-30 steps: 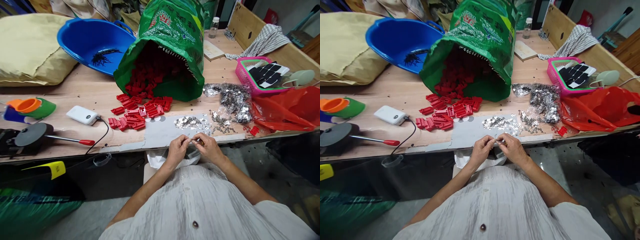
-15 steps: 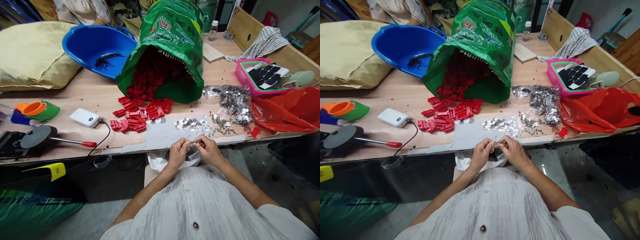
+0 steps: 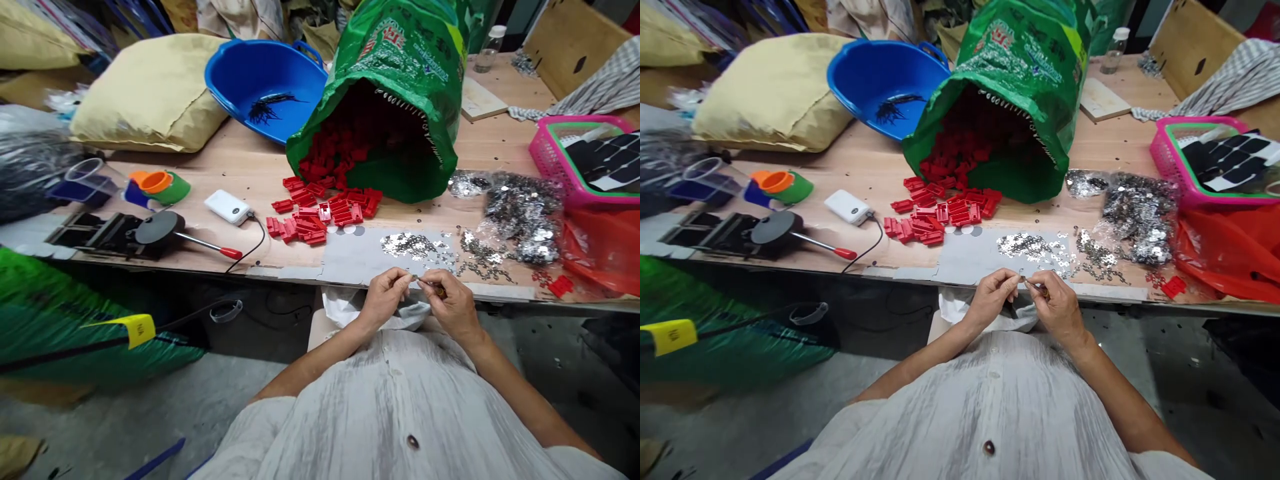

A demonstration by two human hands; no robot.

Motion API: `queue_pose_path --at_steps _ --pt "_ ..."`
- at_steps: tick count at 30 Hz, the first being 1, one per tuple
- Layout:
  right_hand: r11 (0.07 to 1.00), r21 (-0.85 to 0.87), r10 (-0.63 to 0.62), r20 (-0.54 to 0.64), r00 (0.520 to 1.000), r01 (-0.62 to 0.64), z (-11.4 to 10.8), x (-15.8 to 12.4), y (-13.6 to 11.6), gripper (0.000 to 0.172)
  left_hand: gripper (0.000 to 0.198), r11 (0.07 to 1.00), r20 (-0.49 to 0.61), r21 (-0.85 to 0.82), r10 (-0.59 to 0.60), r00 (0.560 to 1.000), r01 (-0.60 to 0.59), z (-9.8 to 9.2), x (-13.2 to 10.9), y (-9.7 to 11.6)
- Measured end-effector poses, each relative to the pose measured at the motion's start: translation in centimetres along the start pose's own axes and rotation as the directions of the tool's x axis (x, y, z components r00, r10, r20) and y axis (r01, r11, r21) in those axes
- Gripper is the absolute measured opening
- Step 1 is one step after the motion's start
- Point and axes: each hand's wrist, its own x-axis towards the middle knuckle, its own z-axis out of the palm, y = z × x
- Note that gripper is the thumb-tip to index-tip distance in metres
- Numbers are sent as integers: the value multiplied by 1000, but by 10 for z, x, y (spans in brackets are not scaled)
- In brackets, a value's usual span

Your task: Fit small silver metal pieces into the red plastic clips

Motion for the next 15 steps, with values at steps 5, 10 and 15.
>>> queue_pose_path --at_steps 5,10,15 --pt "1000 -6 3 -20 1000 -3 -2 -3 2 5 30 998 -24 55 43 999 -42 2 0 -3" --pt "999 -11 -34 -7 999 34 -2 -5 5 4 28 1000 -19 -20 18 1000 -18 3 1 -8" --pt "999 -4 -53 -3 999 53 -3 -6 6 4 24 996 -36 70 49 998 -46 2 0 -9"
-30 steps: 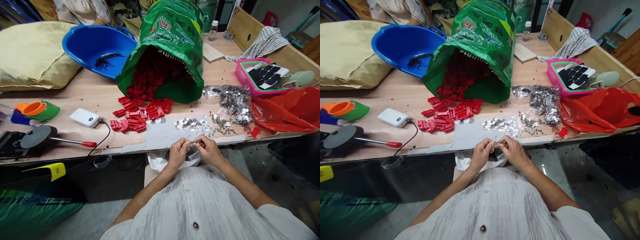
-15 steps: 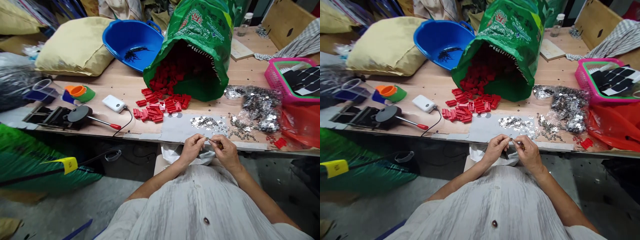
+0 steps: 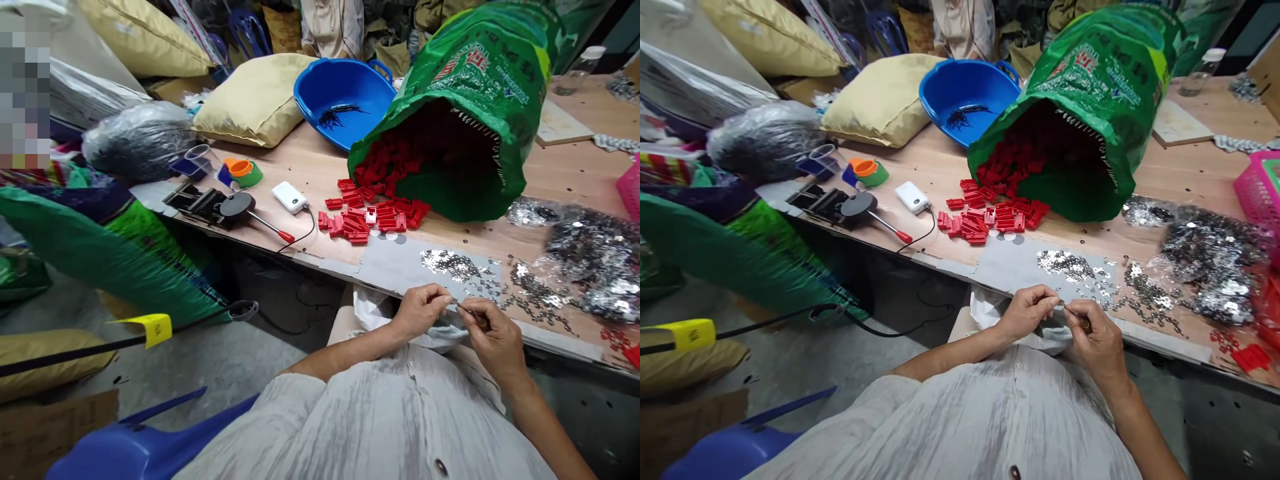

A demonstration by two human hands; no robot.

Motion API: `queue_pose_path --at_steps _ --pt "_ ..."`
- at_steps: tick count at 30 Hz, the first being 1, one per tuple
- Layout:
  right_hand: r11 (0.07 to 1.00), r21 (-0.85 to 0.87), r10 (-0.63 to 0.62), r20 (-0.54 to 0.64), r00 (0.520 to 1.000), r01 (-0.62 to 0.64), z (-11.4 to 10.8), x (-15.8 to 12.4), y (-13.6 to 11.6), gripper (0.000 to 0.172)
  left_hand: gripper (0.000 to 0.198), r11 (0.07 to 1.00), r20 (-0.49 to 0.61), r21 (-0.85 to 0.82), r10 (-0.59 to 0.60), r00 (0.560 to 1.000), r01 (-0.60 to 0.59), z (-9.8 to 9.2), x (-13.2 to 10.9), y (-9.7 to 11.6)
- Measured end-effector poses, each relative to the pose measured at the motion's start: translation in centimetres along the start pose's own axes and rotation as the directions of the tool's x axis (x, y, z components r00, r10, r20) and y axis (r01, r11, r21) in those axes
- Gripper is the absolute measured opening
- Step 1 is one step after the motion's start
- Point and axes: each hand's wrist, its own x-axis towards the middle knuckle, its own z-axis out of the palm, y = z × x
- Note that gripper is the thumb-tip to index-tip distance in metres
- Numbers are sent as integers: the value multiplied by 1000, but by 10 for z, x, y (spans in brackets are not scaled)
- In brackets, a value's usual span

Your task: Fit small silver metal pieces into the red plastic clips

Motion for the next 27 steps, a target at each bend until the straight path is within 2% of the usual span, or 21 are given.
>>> queue_pose_path --at_steps 6,11,20,27 --pt "999 3 45 0 999 -45 0 0 2 10 22 986 -15 137 97 995 -95 -1 -2 3" --pt "992 81 99 17 995 -100 3 -1 5 11 22 982 -10 102 162 987 -161 -4 -2 4" --pt "977 145 153 45 987 -158 5 6 2 9 33 986 3 -168 11 1000 -10 -9 3 0" --pt "966 140 211 57 976 -217 6 7 2 14 37 986 20 -166 -3 1000 6 -13 4 1"
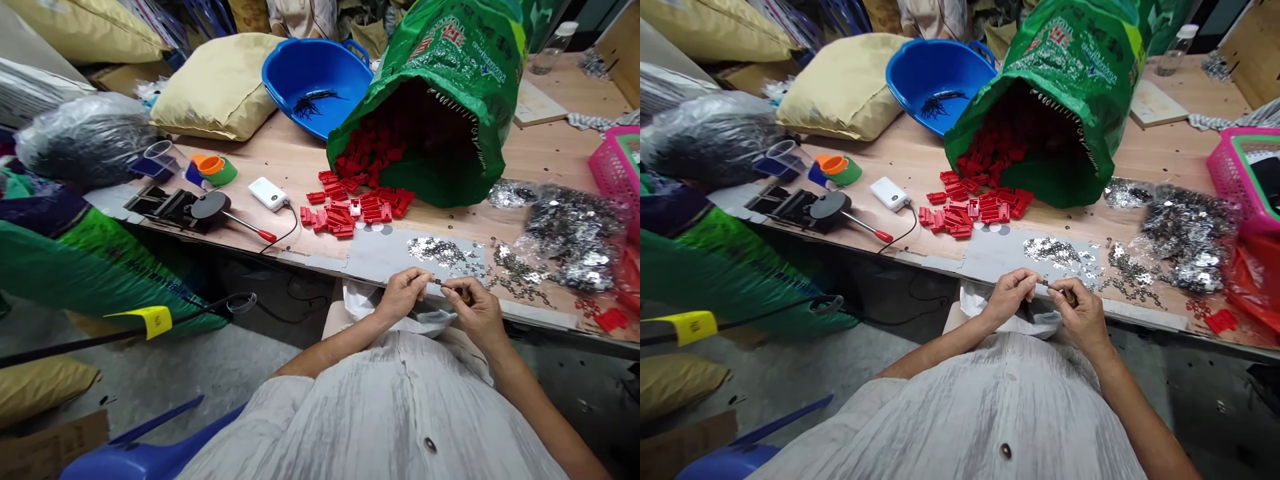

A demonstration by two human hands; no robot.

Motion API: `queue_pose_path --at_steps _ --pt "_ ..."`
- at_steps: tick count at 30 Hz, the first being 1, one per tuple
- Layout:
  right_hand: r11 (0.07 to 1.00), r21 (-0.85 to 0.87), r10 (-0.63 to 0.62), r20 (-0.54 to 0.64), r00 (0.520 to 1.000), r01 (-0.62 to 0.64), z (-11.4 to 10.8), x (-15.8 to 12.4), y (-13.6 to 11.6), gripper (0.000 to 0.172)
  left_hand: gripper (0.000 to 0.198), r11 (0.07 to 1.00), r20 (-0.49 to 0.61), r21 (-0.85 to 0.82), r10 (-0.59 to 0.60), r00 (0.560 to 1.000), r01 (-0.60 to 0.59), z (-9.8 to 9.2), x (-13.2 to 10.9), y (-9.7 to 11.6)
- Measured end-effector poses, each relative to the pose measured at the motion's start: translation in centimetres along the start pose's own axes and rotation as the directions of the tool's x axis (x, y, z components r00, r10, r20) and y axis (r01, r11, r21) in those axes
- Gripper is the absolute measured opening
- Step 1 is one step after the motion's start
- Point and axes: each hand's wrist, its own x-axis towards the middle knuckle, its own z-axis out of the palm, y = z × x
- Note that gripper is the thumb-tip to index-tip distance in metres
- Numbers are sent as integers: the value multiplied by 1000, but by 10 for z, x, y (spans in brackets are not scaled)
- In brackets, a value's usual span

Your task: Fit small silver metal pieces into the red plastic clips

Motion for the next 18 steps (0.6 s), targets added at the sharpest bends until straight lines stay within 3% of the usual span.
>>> queue_pose_path --at_steps 6,9,11,13,15,18 --pt "993 64 100 37 994 -102 2 0 6 19 35 997 -6 71 2 1000 -2 3 -2 -1" --pt "988 85 123 39 992 -126 1 0 7 20 27 957 -58 268 128 990 -108 -8 6 4" --pt "988 81 130 37 991 -133 1 -1 9 20 21 837 -109 510 293 950 -199 -25 19 12" --pt "989 63 134 30 990 -136 0 -2 10 21 23 620 -130 759 444 886 -200 -46 35 21" --pt "990 38 138 28 990 -139 -1 -4 12 22 31 407 -181 912 498 848 -45 -70 53 29" --pt "991 -2 132 31 991 -132 -1 -6 14 23 32 226 -267 959 520 811 171 -97 76 35"
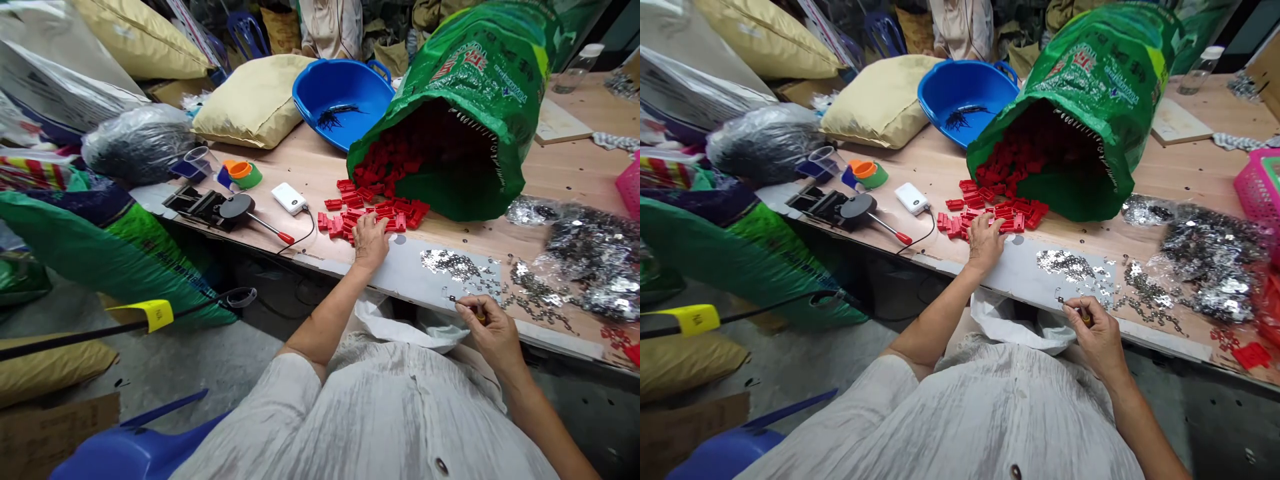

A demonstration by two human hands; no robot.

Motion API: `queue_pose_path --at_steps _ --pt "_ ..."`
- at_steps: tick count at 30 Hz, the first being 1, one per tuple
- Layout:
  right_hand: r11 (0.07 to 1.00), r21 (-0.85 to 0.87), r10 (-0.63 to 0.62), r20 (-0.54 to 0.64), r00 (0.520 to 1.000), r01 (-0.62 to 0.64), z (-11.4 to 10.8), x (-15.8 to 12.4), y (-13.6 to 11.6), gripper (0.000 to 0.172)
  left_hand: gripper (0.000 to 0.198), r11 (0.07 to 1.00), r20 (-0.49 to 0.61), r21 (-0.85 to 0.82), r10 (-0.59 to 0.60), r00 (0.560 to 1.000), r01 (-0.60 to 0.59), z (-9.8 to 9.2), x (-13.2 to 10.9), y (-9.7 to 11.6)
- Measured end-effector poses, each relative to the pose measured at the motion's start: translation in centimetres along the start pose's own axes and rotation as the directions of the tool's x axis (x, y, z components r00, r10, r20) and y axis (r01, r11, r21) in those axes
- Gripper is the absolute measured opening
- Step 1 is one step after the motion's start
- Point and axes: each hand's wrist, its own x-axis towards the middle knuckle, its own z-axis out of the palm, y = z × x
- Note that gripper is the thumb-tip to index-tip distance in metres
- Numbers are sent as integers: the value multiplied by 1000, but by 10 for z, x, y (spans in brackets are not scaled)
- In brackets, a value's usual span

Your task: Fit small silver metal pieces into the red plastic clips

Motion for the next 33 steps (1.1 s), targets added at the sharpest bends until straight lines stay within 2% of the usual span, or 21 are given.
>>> queue_pose_path --at_steps 4,8,11,14,16,18,21,23,26,29,31,33 --pt "1000 -24 -5 -2 1000 5 -1 -2 2 24 13 995 34 97 12 999 -15 11 13 -13" --pt "1000 -13 -9 9 1000 9 -3 -1 6 24 7 996 1 48 70 998 -70 9 5 -11" --pt "1000 10 -19 15 1000 19 -4 2 6 22 9 980 -13 -112 166 986 -166 -1 -9 -4" --pt "998 55 -24 20 1000 23 -5 7 0 22 26 897 -10 -372 252 968 -237 -14 -28 6" --pt "992 125 -31 33 999 27 -4 12 -10 20 41 839 -3 -508 225 974 -195 -21 -40 15" --pt "977 207 -55 53 997 43 -2 17 -21 19 53 795 57 -596 183 982 -113 -26 -52 24" --pt "959 269 -107 71 992 85 4 23 -40 16 53 728 177 -685 148 973 14 -28 -70 40" --pt "952 291 -132 94 987 100 8 24 -49 15 44 614 290 -776 140 947 147 -26 -83 50" --pt "940 329 -142 139 980 89 13 22 -54 15 37 321 489 -843 126 863 431 -25 -99 61" --pt "927 371 -121 170 978 50 13 19 -49 17 46 6 678 -726 174 714 687 -28 -110 64" --pt "917 399 -105 182 978 24 12 17 -45 17 44 -159 727 -629 228 648 761 -31 -113 63" --pt "905 425 -89 195 977 -3 10 16 -40 17 40 -264 730 -584 244 639 768 -32 -116 62"
